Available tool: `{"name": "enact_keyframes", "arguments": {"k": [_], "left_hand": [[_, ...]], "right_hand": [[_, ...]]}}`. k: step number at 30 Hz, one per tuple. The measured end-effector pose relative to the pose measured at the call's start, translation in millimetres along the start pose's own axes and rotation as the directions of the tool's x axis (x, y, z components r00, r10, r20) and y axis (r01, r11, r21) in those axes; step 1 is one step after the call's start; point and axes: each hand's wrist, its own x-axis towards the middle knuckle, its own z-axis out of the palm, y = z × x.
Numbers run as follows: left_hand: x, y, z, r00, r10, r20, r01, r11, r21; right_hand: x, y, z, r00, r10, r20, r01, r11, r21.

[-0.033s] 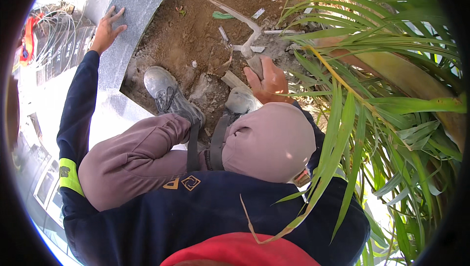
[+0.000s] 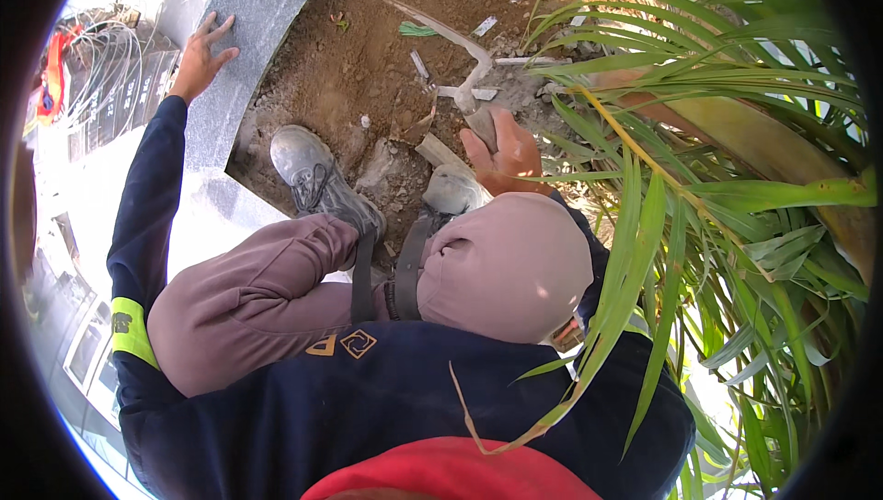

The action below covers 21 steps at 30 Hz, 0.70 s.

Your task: The person kneels on the ground and uses a trowel to apply a white sealant along the edge of a curved concrete structure. They smooth the sealant with the trowel and their fingers, working along the perimeter of the structure.

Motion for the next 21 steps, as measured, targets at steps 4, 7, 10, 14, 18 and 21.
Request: {"name": "enact_keyframes", "arguments": {"k": [4,7,10,14,18,21], "left_hand": [[8,-3,0,0.999,0.04,-0.033,-0.042,0.998,-0.057],[12,4,-1,0.999,0.031,-0.007,-0.031,0.999,-0.031],[11,0,4,0.999,0.041,-0.019,-0.041,0.999,-0.012],[6,-1,-2,0.998,0.055,-0.036,-0.057,0.997,-0.046],[8,1,-4,0.999,0.046,-0.028,-0.047,0.998,-0.049],[11,7,-2,0.999,0.034,-0.012,-0.035,0.998,-0.06]], "right_hand": [[-38,23,14,0.998,0.038,-0.046,-0.036,0.998,0.05],[-64,64,40,0.887,0.42,0.19,-0.357,0.887,-0.292],[-57,63,47,0.869,0.469,0.158,-0.406,0.858,-0.314],[-46,28,41,0.98,0.16,-0.117,-0.169,0.983,-0.072],[-57,52,47,0.966,0.26,0.001,-0.257,0.958,-0.13],[-39,43,49,0.764,0.61,0.21,-0.499,0.766,-0.405]]}}
